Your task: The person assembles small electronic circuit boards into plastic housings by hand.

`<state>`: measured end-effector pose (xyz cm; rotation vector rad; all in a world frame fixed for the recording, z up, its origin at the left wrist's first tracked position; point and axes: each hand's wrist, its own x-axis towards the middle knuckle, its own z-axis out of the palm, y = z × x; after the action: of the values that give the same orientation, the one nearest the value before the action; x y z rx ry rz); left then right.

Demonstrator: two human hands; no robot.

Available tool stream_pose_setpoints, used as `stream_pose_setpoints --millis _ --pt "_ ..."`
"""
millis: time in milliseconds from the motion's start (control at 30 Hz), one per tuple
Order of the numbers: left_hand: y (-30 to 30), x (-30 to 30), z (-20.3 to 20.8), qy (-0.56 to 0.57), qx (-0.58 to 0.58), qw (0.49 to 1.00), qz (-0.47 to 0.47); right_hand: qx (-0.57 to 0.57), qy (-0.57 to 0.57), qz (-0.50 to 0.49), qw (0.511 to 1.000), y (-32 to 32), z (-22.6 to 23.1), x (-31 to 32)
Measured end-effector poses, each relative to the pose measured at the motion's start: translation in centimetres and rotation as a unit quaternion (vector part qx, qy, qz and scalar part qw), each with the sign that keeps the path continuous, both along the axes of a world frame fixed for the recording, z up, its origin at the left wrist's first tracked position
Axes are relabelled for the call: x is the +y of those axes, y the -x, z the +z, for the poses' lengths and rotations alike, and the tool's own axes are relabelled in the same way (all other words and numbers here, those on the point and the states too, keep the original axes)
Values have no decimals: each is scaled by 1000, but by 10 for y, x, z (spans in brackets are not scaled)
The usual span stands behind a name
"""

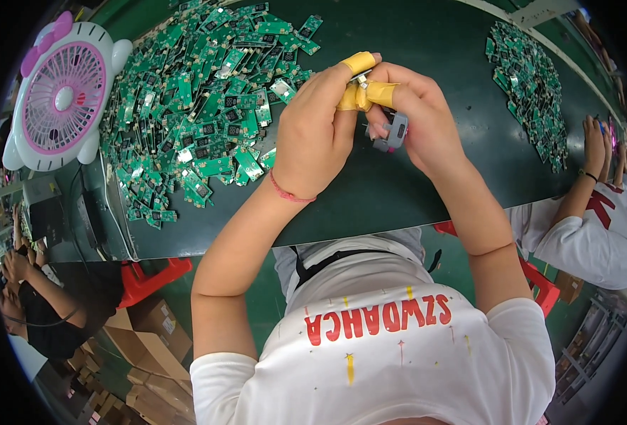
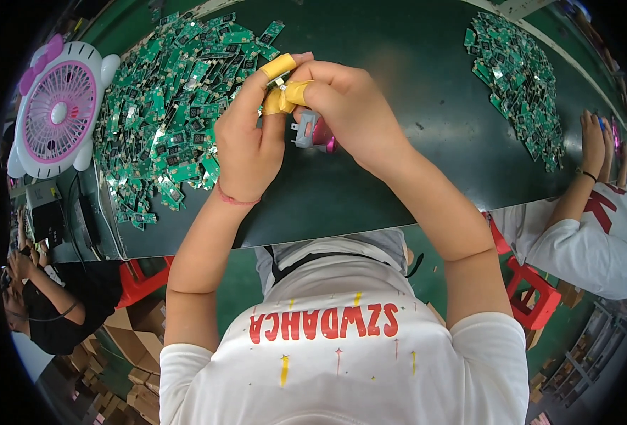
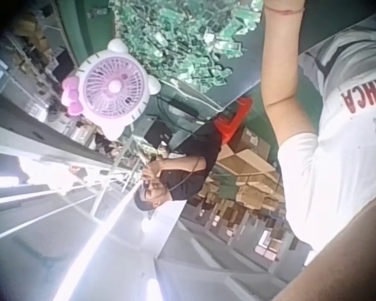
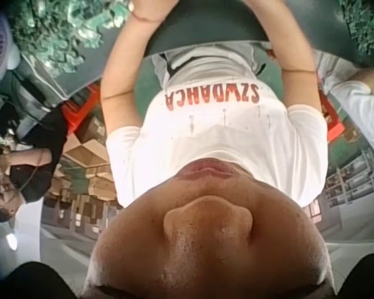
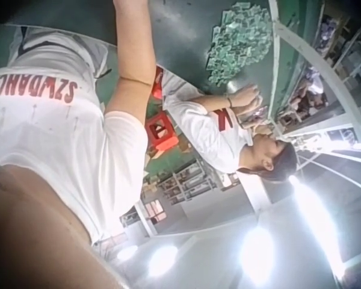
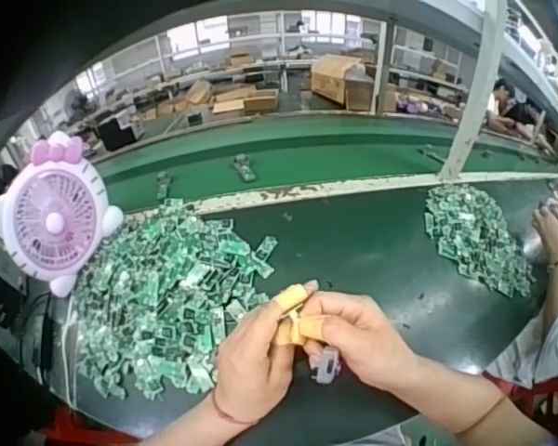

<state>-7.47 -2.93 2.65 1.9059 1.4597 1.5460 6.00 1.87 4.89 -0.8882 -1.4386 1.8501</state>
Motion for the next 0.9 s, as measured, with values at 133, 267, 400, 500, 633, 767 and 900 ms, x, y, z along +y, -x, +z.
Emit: stream_pose_setpoints --millis 133,267,400,500,633,767,900 --pt "2 3 -2 -47 38 998 16 16 10 9 1000 0 -1 0" --pt "6 4 0 -87 85 992 30 -15 -29 3 999 4 5 -3" --pt "7 5 1 -113 105 988 30 -32 -21 1 999 3 6 -3" --pt "8 5 0 -133 102 985 36 -6 -9 -11 1000 4 3 -4" --pt "10 7 -2 -138 144 978 57 42 3 -18 999 3 -1 -4" --pt "10 9 -5 -150 163 972 74 41 8 -31 999 4 -2 -7" --pt "10 8 -2 -153 173 969 85 55 -4 -42 998 5 -5 -10"
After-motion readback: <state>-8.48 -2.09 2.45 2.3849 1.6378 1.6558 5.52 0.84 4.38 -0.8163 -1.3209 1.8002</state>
